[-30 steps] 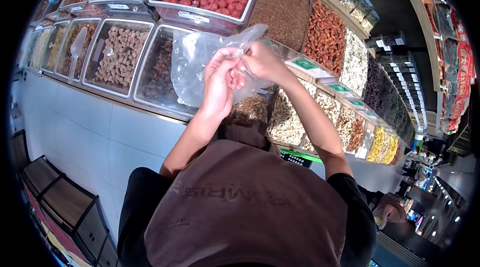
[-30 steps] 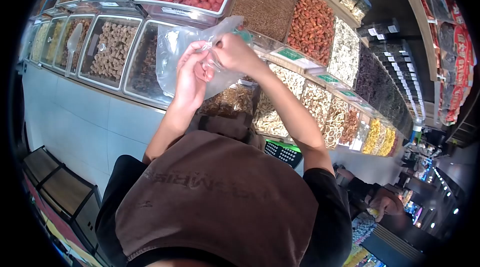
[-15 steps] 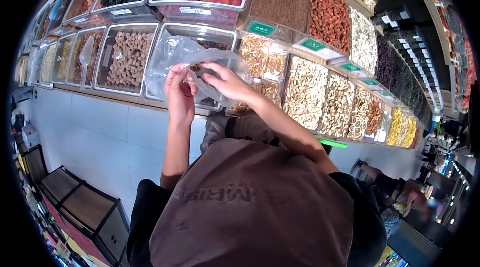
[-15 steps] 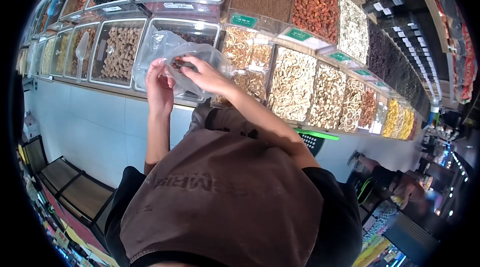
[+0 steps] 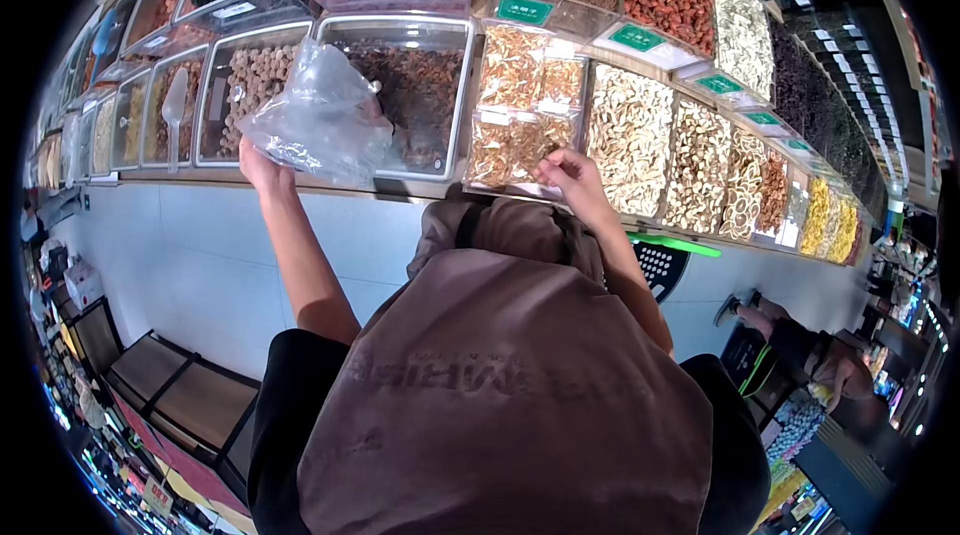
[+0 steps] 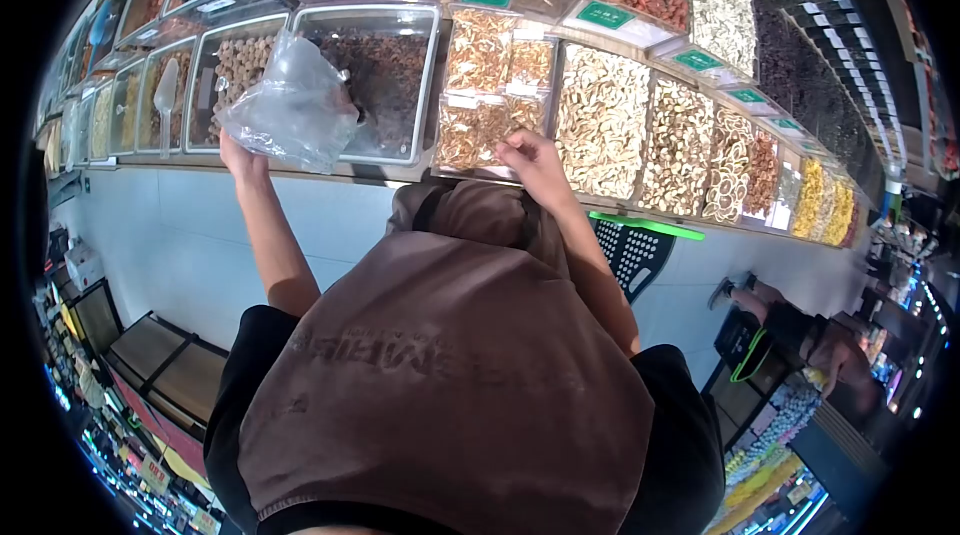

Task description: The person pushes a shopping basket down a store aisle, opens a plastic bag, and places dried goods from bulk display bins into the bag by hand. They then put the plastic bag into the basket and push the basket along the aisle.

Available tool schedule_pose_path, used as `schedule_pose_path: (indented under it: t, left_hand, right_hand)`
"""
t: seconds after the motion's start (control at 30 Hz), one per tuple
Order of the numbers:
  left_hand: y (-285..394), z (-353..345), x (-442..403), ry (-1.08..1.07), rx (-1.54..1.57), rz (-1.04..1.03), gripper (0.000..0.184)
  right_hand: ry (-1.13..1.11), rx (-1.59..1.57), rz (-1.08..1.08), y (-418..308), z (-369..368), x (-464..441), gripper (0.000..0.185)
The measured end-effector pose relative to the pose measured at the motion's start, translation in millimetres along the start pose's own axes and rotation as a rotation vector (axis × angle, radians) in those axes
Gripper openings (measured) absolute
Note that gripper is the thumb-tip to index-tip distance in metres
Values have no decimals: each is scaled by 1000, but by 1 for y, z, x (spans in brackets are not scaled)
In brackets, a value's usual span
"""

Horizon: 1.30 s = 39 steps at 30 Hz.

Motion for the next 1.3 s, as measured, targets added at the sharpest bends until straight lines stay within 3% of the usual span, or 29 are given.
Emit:
schedule_pose_path:
  t: [0.17, 0.23, 0.27, 0.3, 0.37, 0.43, 0.5, 0.57, 0.6, 0.67, 0.73, 0.77, 0.83, 0.9, 0.93, 1.0, 1.17, 1.23, 1.3]
  left_hand:
    - [-54, 28, 1, 31, -233, -102, 20]
    - [-73, 30, 4, -255, -467, -257, 23]
    - [-80, 39, -1, -289, -702, -308, 25]
    - [-82, 38, -1, -286, -707, -302, 25]
    - [-84, 33, -3, -378, -572, -175, 26]
    - [-69, 16, 6, -393, -590, -194, 27]
    - [-43, -4, 26, -15, -623, -168, 29]
    - [-28, 2, 50, 127, -860, -488, 32]
    - [-16, -15, 72, 126, -863, -477, 32]
    - [5, -86, 130, 73, -1196, -691, 30]
    - [-9, -112, 165, -398, -1277, -677, 23]
    - [-29, -117, 179, -575, -1210, -576, 19]
    - [-72, -117, 195, -946, -1102, -45, 18]
    - [-85, -120, 204, -1034, -1084, 309, 20]
    - [-98, -103, 199, -1048, -1052, 428, 20]
    - [-115, -68, 186, -1069, -1022, 537, 21]
    - [-92, 9, 158, -272, -326, 575, 40]
    - [-81, 17, 141, -96, -206, 499, 34]
    - [-95, 42, 116, -74, -211, 438, 28]
  right_hand:
    - [23, 65, -105, 19, -22, -2, 18]
    - [-15, 257, -46, 19, -40, -7, 19]
    - [-86, 348, -123, 12, -45, -9, 23]
    - [-90, 344, -130, 4, -52, -9, 23]
    - [-242, 689, -156, -5, -61, -10, 27]
    - [-247, 739, -131, -12, -61, -7, 32]
    - [-191, 633, -190, -15, -55, -5, 32]
    - [-145, 632, -190, -6, -42, -2, 31]
    - [-119, 604, -230, 2, -37, -1, 31]
    - [-68, 567, -252, 23, -28, -1, 29]
    - [-80, 544, -235, 8, -34, -2, 27]
    - [-82, 514, -208, 2, -39, -6, 26]
    - [-162, 411, -173, 9, -50, -20, 24]
    - [-121, 430, -24, -1, -70, -32, 28]
    - [-167, 434, -50, -9, -77, -39, 36]
    - [-149, 514, -79, -6, -88, -52, 46]
    - [-246, 419, -204, 8, -88, -62, 56]
    - [-303, 156, -318, 3, -95, -56, 62]
    - [-319, -7, -324, 14, -102, -60, 65]
Point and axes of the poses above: each hand's wrist, its own x-axis away from the middle knuckle, its own z-axis out of the back of the hand, y = z × x, the point moved 1 cm from there along -x, towards the middle knuckle, and after that the axes turned 11 degrees about -y, right-handed, at the moved point
